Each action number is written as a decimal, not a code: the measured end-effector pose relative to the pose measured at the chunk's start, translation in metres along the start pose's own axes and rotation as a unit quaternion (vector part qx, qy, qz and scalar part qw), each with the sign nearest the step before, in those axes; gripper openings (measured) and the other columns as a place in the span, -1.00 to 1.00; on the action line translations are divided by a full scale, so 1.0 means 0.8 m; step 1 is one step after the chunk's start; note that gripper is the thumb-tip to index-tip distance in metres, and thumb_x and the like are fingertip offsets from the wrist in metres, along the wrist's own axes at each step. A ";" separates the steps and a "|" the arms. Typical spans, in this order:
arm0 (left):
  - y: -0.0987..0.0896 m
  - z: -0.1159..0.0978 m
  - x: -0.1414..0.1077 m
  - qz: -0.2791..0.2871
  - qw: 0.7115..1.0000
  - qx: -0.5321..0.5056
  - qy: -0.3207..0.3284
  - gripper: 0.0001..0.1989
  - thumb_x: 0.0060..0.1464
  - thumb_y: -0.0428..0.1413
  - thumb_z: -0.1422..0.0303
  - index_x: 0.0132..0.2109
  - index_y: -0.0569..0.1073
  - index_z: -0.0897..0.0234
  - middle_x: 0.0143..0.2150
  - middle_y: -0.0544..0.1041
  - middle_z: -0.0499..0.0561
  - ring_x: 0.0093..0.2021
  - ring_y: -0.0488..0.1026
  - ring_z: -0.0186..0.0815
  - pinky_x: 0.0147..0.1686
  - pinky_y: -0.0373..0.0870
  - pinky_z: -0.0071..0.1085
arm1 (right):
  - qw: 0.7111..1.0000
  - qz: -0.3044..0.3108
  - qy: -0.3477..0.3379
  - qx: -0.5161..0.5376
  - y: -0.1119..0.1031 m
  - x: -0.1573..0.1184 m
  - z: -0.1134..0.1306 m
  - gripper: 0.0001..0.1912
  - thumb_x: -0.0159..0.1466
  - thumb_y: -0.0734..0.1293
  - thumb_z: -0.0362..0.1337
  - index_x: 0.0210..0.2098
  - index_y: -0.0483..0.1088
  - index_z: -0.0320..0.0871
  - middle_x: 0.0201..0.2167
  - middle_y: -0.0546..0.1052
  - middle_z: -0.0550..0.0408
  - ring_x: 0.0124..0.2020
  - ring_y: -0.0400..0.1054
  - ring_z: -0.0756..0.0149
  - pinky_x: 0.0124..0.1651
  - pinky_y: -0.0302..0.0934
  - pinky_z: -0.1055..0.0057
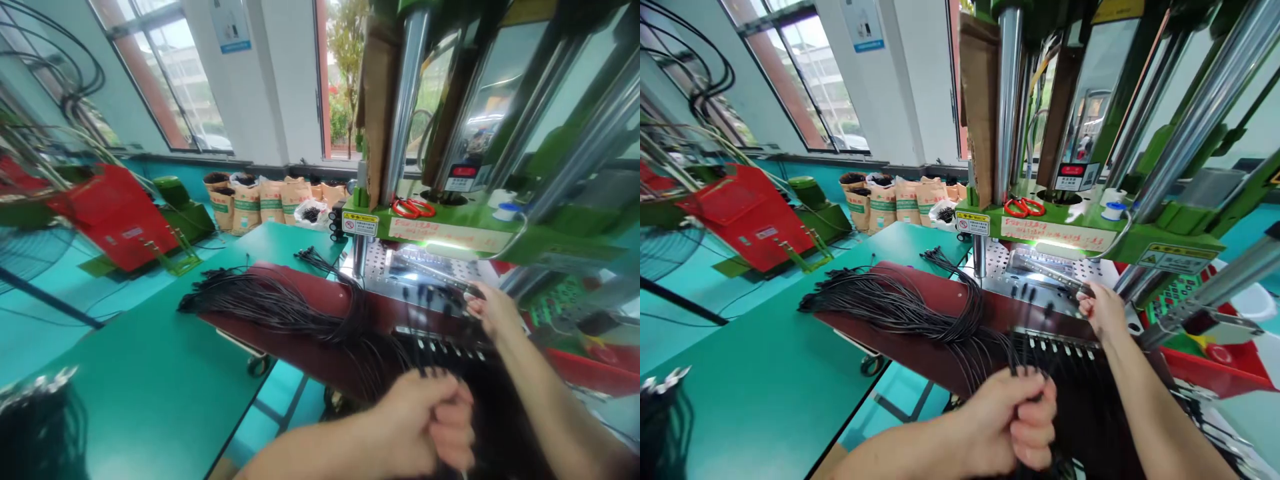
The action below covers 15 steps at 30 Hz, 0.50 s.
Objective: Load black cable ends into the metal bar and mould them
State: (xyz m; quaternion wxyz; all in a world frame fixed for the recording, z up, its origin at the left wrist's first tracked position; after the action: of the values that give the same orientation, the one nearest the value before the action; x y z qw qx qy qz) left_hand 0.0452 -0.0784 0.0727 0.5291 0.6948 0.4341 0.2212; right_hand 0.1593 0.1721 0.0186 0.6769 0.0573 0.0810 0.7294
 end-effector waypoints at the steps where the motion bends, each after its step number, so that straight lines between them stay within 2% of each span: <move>1: 0.003 -0.023 -0.013 -0.011 0.999 0.005 0.041 -0.84 0.07 -0.02 0.37 -0.45 0.26 0.32 -0.65 -0.05 -0.19 -0.71 -0.14 -0.54 -0.70 -0.19 -0.58 | 1.000 -0.011 0.001 -0.007 -0.008 -0.003 0.001 -0.88 -0.01 0.32 -0.26 -0.44 0.31 -0.11 -0.82 0.22 0.26 -0.82 -0.04 0.55 -0.79 -0.17 0.57; 3: 0.004 -0.093 -0.041 -0.060 0.983 0.024 0.173 -0.79 0.10 -0.05 0.37 -0.49 0.21 0.30 -0.64 -0.11 -0.20 -0.71 -0.16 -0.55 -0.70 -0.18 -0.59 | 0.999 -0.026 0.011 -0.026 -0.025 -0.010 0.002 -0.88 0.00 0.33 -0.28 -0.44 0.34 -0.12 -0.82 0.25 0.21 -0.81 -0.01 0.52 -0.78 -0.17 0.54; 4: 0.002 -0.138 -0.058 -0.093 0.958 0.040 0.268 -0.76 0.12 -0.07 0.38 -0.51 0.17 0.29 -0.63 -0.13 -0.20 -0.71 -0.17 -0.55 -0.71 -0.18 -0.59 | 0.999 -0.027 0.019 -0.038 -0.033 -0.014 0.001 -0.88 0.00 0.33 -0.27 -0.44 0.35 -0.12 -0.82 0.26 0.19 -0.81 0.00 0.51 -0.79 -0.17 0.53; 5: -0.001 -0.185 -0.075 -0.121 0.920 0.056 0.368 -0.74 0.13 -0.10 0.39 -0.52 0.14 0.28 -0.63 -0.14 -0.21 -0.71 -0.18 -0.56 -0.71 -0.17 -0.59 | 0.998 -0.027 0.028 -0.050 -0.041 -0.017 0.000 -0.87 -0.01 0.33 -0.25 -0.44 0.35 -0.13 -0.82 0.27 0.17 -0.81 0.00 0.50 -0.79 -0.18 0.53; 7: -0.015 -0.271 -0.111 -0.186 0.803 0.097 0.558 -0.75 0.14 -0.14 0.41 -0.51 0.10 0.27 -0.62 -0.13 -0.21 -0.71 -0.15 -0.56 -0.71 -0.11 -0.61 | 0.996 -0.014 0.044 -0.070 -0.056 -0.023 -0.002 -0.83 -0.02 0.34 -0.21 -0.43 0.36 -0.13 -0.81 0.28 0.16 -0.80 0.04 0.47 -0.78 -0.15 0.52; 8: -0.028 -0.306 -0.125 -0.241 0.735 0.123 0.622 -0.76 0.13 -0.14 0.41 -0.50 0.08 0.26 -0.62 -0.12 -0.21 -0.70 -0.13 -0.56 -0.70 -0.07 -0.61 | 0.996 -0.002 0.050 -0.077 -0.062 -0.026 -0.003 -0.81 -0.03 0.35 -0.19 -0.43 0.37 -0.14 -0.78 0.31 0.14 -0.77 0.09 0.45 -0.77 -0.10 0.52; 9: -0.045 -0.333 -0.135 -0.318 0.668 0.148 0.657 -0.77 0.12 -0.15 0.40 -0.51 0.05 0.25 -0.63 -0.11 -0.22 -0.70 -0.11 -0.56 -0.69 -0.04 -0.62 | 0.995 0.012 0.057 -0.077 -0.068 -0.028 -0.004 -0.78 -0.05 0.37 -0.20 -0.41 0.37 -0.14 -0.74 0.34 0.12 -0.73 0.14 0.42 -0.74 -0.03 0.50; 10: -0.064 -0.352 -0.138 -0.410 0.612 0.186 0.650 -0.78 0.09 -0.15 0.41 -0.51 0.02 0.24 -0.63 -0.09 -0.22 -0.70 -0.08 -0.56 -0.67 0.01 -0.62 | 0.993 0.034 0.055 -0.096 -0.072 -0.029 -0.004 -0.75 -0.06 0.38 -0.20 -0.38 0.38 -0.15 -0.69 0.38 0.11 -0.68 0.20 0.39 -0.69 0.05 0.48; 11: -0.085 -0.365 -0.137 -0.497 0.567 0.229 0.616 -0.79 0.06 -0.15 0.43 -0.50 0.00 0.24 -0.63 -0.08 -0.23 -0.70 -0.06 -0.56 -0.66 0.06 -0.62 | 0.988 0.060 0.044 -0.136 -0.076 -0.030 -0.003 -0.71 -0.06 0.38 -0.19 -0.34 0.38 -0.15 -0.65 0.40 0.10 -0.63 0.26 0.36 -0.64 0.12 0.45; 13: -0.125 -0.377 -0.123 -0.555 0.547 0.260 0.570 -0.83 -0.04 -0.10 0.47 -0.50 0.03 0.23 -0.63 -0.03 -0.24 -0.70 0.00 -0.56 -0.65 0.12 -0.59 | 0.962 0.103 0.009 -0.251 -0.081 -0.028 -0.002 -0.68 -0.07 0.38 -0.20 -0.31 0.39 -0.16 -0.61 0.43 0.08 -0.57 0.31 0.29 -0.54 0.21 0.37; 15: -0.162 -0.374 -0.104 -0.585 0.547 0.283 0.528 -0.86 -0.12 -0.04 0.48 -0.49 0.09 0.24 -0.64 0.03 -0.24 -0.70 0.06 -0.54 -0.65 0.15 -0.56 | 0.918 0.107 -0.053 -0.379 -0.086 -0.023 -0.001 -0.75 -0.09 0.37 -0.23 -0.38 0.42 -0.17 -0.57 0.45 0.05 -0.52 0.35 0.21 -0.44 0.26 0.29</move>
State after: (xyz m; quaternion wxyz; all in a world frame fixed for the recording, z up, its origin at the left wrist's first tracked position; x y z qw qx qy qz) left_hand -0.2754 0.0228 0.0679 -0.0067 0.1590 0.9857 0.0559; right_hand 0.2275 0.1586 0.0046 0.5688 -0.1563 -0.2444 0.7696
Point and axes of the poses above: each hand's wrist, its own x-axis towards the middle knuckle, its own y-axis out of the palm, z = x × y, the point moved 4 cm from there along x, towards the middle knuckle
